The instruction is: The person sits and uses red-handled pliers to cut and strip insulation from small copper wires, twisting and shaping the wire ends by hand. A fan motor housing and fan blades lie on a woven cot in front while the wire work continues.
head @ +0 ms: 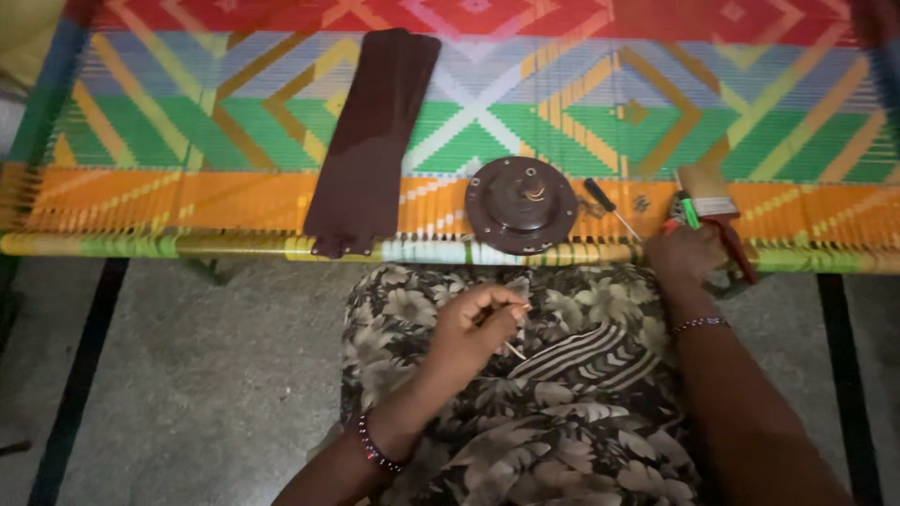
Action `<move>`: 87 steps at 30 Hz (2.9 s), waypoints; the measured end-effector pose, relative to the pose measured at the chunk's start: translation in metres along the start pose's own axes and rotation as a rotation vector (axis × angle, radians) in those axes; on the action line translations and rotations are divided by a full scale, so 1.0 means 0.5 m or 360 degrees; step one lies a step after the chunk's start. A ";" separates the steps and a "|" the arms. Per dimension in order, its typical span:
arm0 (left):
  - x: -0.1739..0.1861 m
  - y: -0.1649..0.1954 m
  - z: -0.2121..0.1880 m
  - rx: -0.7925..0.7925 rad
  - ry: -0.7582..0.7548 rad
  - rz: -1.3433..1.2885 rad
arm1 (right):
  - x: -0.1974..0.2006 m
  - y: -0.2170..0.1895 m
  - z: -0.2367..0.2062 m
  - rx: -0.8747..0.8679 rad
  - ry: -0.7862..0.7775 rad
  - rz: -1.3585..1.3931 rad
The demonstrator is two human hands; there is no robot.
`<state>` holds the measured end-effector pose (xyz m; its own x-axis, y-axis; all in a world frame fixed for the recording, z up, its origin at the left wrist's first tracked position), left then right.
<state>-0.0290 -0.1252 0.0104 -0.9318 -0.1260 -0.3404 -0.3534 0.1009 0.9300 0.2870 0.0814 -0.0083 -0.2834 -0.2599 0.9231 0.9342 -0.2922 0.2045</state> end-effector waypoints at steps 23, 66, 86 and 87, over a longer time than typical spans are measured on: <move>-0.027 -0.060 -0.049 -0.0154 -0.0057 -0.0057 | 0.381 -0.143 -0.381 0.1001 -0.0166 0.1974; -0.027 -0.026 -0.024 -0.0309 -0.0166 0.0595 | 0.337 -0.148 -0.384 0.1518 -0.0067 0.1627; -0.038 -0.134 -0.021 0.0027 -0.0228 0.0177 | 0.371 -0.145 -0.384 0.1563 -0.0013 0.1762; -0.039 -0.137 -0.021 0.0037 -0.0227 0.0155 | 0.367 -0.145 -0.388 0.1582 0.0013 0.1722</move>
<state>0.0143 -0.1400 -0.0454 -0.9635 0.0266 -0.2665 -0.2610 0.1287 0.9567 0.1252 -0.1237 0.0828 0.6383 0.0587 0.7676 0.4478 0.7827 -0.4322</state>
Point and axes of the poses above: each hand's wrist, its own z-axis towards the middle knuckle, its own x-axis out of the back of the hand, y = z × x, the point moved 9 cm from there along z, towards the middle knuckle, and after that the axes turned 9 degrees about y, right-handed, at the moved point
